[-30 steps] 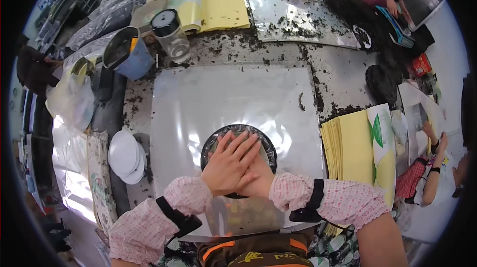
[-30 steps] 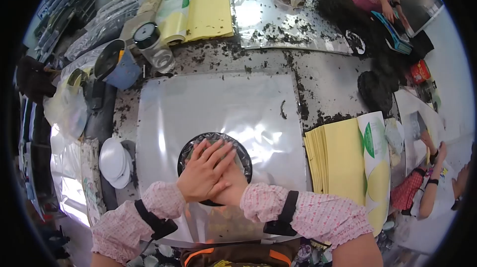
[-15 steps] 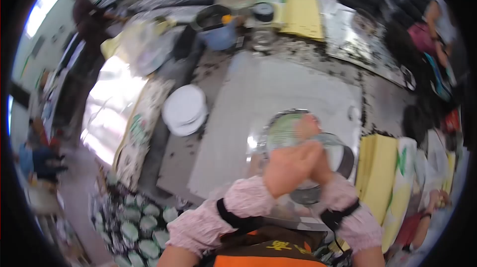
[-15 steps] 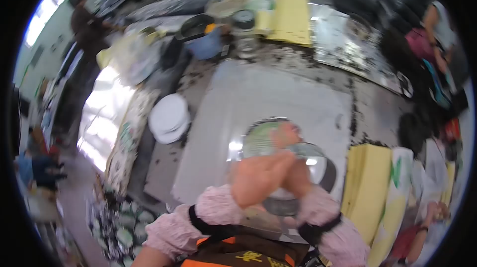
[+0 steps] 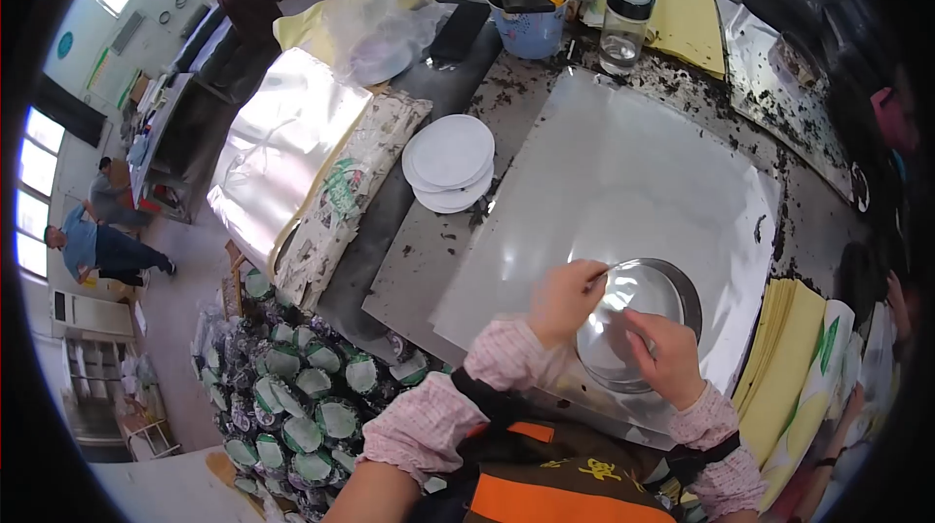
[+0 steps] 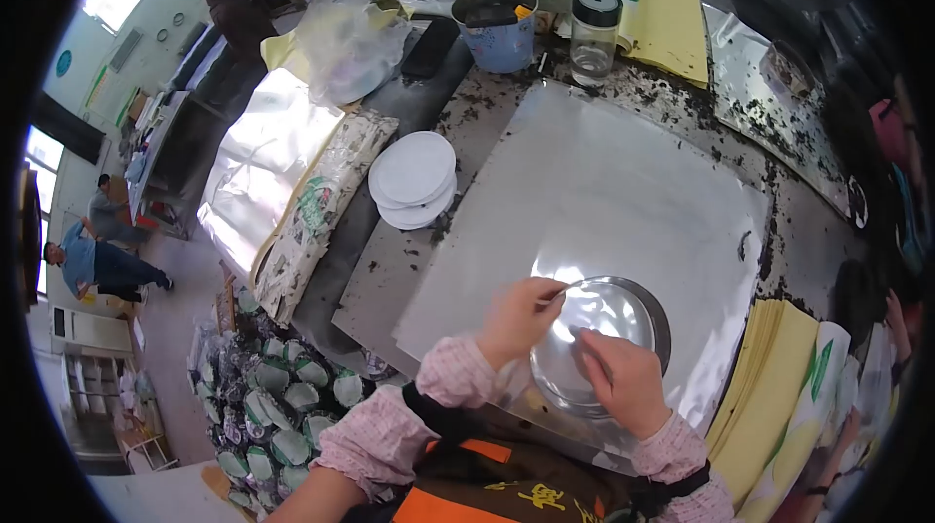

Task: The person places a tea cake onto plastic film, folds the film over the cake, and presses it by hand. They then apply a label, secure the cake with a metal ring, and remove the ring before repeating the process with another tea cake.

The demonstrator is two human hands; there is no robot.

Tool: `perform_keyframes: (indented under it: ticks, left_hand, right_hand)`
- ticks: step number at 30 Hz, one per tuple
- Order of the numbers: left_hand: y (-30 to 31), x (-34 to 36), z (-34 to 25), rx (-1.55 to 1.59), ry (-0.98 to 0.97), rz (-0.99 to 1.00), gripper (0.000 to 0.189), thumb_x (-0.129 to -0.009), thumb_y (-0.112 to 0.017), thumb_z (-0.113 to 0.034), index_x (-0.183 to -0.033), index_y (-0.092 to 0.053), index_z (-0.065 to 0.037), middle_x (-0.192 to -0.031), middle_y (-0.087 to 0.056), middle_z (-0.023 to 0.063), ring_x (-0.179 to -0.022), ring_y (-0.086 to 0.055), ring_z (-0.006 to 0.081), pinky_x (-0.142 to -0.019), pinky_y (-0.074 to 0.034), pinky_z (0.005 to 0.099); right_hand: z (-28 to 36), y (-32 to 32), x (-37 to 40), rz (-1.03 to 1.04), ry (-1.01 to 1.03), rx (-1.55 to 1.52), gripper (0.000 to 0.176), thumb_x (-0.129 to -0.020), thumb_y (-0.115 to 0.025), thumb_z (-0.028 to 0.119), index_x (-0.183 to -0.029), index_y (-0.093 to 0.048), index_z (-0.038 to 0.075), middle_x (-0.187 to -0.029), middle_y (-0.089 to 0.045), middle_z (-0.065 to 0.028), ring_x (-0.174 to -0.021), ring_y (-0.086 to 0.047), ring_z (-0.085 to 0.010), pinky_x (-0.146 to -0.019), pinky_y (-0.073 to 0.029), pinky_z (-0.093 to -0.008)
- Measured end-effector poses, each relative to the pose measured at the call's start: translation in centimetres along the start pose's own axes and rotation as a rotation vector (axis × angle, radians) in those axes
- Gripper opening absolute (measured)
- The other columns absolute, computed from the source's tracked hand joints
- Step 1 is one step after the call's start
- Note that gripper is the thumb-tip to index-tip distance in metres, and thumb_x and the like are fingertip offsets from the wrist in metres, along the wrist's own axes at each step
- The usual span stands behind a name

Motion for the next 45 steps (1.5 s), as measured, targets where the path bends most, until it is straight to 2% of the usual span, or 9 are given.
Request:
perform_keyframes:
  ticks: [4,9,15,18,21,25,35,43,45]
  left_hand:
    - [8.7,0.1,-0.1,-0.048,-0.186,0.126,0.02,-0.08,-0.08,-0.014,-0.096,-0.072,-0.005,-0.09,-0.066,0.0096,-0.082,-0.063,0.0302,-0.076,-0.052,0.0397]
    - [14.7,2.2,1.9,-0.566,-0.463,0.817,0.014,-0.073,-0.084,-0.023,-0.078,-0.071,-0.019,-0.094,-0.063,-0.0008,-0.1,-0.057,0.0219,-0.086,-0.047,0.0401]
    - [14.4,2.7,3.2,-0.525,-0.441,0.829,0.02,-0.071,-0.086,-0.025,-0.083,-0.071,-0.018,-0.095,-0.063,-0.0017,-0.099,-0.057,0.0199,-0.084,-0.046,0.0425]
    - [13.9,3.4,0.7,-0.605,-0.685,0.688,0.023,-0.07,-0.085,-0.024,-0.086,-0.07,-0.017,-0.096,-0.063,-0.0016,-0.098,-0.058,0.0203,-0.085,-0.046,0.0386]
    - [17.2,2.0,-4.5,-0.56,-0.536,0.308,0.025,-0.07,-0.085,-0.023,-0.088,-0.069,-0.016,-0.098,-0.063,-0.0001,-0.098,-0.058,0.0221,-0.085,-0.047,0.0376]
    - [15.3,3.7,3.0,-0.504,-0.462,0.816,0.022,-0.072,-0.085,-0.025,-0.086,-0.071,-0.016,-0.093,-0.064,-0.001,-0.098,-0.058,0.0236,-0.09,-0.044,0.039]
    - [14.5,3.1,3.2,-0.399,-0.318,0.896,0.01,-0.08,-0.08,-0.018,-0.088,-0.077,-0.014,-0.093,-0.069,0.0004,-0.097,-0.061,0.0239,-0.089,-0.048,0.0375]
    - [14.3,2.4,5.3,-0.273,-0.16,0.963,0.015,-0.079,-0.075,-0.004,-0.093,-0.076,-0.009,-0.093,-0.069,0.0079,-0.093,-0.063,0.0282,-0.085,-0.051,0.0395]
    - [14.3,1.2,1.8,-0.3,-0.12,0.745,0.014,-0.082,-0.073,-0.005,-0.095,-0.074,-0.009,-0.092,-0.068,0.0096,-0.092,-0.063,0.03,-0.083,-0.051,0.0409]
  right_hand:
    - [-0.1,1.8,3.5,-0.145,0.008,0.278,0.045,-0.086,-0.076,0.024,-0.125,-0.066,0.004,-0.126,-0.066,-0.0162,-0.12,-0.06,-0.0402,-0.097,-0.051,-0.0477]
    - [-2.9,1.0,8.6,-0.051,-0.287,0.042,0.079,-0.057,-0.095,0.045,-0.124,-0.068,0.014,-0.161,-0.016,-0.0344,-0.146,-0.029,-0.0502,-0.115,-0.034,-0.0524]
    - [-1.5,-0.7,8.1,-0.147,-0.283,0.01,0.045,-0.062,-0.095,0.032,-0.09,-0.069,0.009,-0.159,-0.018,-0.0383,-0.141,-0.038,-0.0523,-0.113,-0.039,-0.0484]
    - [-1.1,-0.6,7.5,-0.15,-0.25,0.051,0.043,-0.063,-0.095,0.034,-0.082,-0.065,0.009,-0.158,-0.021,-0.0387,-0.136,-0.045,-0.0523,-0.109,-0.043,-0.0471]
    - [-1.0,-0.7,7.6,-0.168,-0.25,0.065,0.043,-0.063,-0.095,0.034,-0.079,-0.063,0.009,-0.157,-0.022,-0.0394,-0.135,-0.046,-0.0522,-0.108,-0.045,-0.0474]
    - [-0.8,-0.9,7.5,-0.193,-0.261,0.002,0.041,-0.064,-0.095,0.032,-0.079,-0.063,0.009,-0.157,-0.023,-0.0402,-0.135,-0.046,-0.0526,-0.107,-0.045,-0.0478]
    - [5.7,0.8,8.8,0.14,0.227,-0.119,0.036,-0.076,-0.086,0.023,-0.082,-0.054,0.006,-0.155,-0.03,-0.036,-0.138,-0.042,-0.0522,-0.113,-0.041,-0.0474]
    - [8.1,-2.8,6.4,0.269,0.188,-0.227,0.034,-0.077,-0.081,0.024,-0.087,-0.054,0.005,-0.154,-0.034,-0.0343,-0.135,-0.046,-0.0508,-0.108,-0.046,-0.0501]
    - [8.8,-5.0,6.0,0.252,0.438,-0.083,0.036,-0.08,-0.078,0.03,-0.093,-0.056,0.004,-0.152,-0.035,-0.0355,-0.132,-0.048,-0.0502,-0.106,-0.047,-0.049]
Point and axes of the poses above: each hand's wrist, its own x-axis away from the middle knuckle, its own y-axis out of the back of the hand, z = x × y, the point moved 4 cm from there along -x, towards the middle knuckle
